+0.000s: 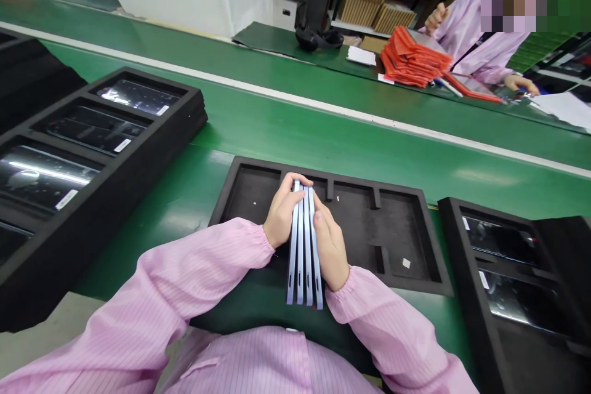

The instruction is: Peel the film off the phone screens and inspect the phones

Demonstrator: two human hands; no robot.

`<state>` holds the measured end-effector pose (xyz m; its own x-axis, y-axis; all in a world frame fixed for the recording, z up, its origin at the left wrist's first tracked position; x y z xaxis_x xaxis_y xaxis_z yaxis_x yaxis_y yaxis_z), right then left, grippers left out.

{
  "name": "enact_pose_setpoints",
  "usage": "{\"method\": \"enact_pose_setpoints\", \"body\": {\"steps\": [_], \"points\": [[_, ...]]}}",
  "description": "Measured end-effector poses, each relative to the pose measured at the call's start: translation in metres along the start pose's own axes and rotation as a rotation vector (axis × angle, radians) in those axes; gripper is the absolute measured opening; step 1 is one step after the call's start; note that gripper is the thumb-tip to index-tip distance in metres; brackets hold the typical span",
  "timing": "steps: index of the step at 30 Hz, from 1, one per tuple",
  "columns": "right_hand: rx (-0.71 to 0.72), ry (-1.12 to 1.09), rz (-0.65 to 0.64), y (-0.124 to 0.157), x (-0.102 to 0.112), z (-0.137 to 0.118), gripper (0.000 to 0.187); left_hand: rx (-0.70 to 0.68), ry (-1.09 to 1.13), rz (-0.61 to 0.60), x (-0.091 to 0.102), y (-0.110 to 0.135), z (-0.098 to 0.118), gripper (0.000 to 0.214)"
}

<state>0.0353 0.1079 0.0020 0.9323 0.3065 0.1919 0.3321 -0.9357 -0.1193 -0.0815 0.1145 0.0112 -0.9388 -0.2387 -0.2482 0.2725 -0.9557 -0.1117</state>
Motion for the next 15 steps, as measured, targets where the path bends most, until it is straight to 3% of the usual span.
{"method": "enact_pose_setpoints", "body": {"steps": [3,8,13,15], "points": [[-0.102,-0.116,-0.029,-0.005,-0.004,0.01,0.05,0.067,-0.042,-0.001,0.001,-0.003,-0.01,0.015],[-0.127,-0.098,-0.097,-0.012,-0.003,0.006,0.054,0.095,-0.083,0.006,0.003,-0.008,-0.016,0.015],[-0.248,0.196,-0.473,-0.011,-0.006,-0.002,0.086,0.175,-0.158,0.01,0.005,-0.01,-0.026,0.015],[-0.285,0.258,-0.548,-0.01,-0.002,-0.002,0.097,0.227,-0.192,0.011,0.004,-0.011,-0.033,0.02]]}}
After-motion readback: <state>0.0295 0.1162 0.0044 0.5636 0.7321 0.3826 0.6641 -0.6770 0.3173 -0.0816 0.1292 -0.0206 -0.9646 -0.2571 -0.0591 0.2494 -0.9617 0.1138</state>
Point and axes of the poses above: each hand's wrist, its own y-axis away from the middle knuckle, its own x-axis out of the back of the hand, z = x × y, the point moved 8 cm from there along -y, towards the middle knuckle
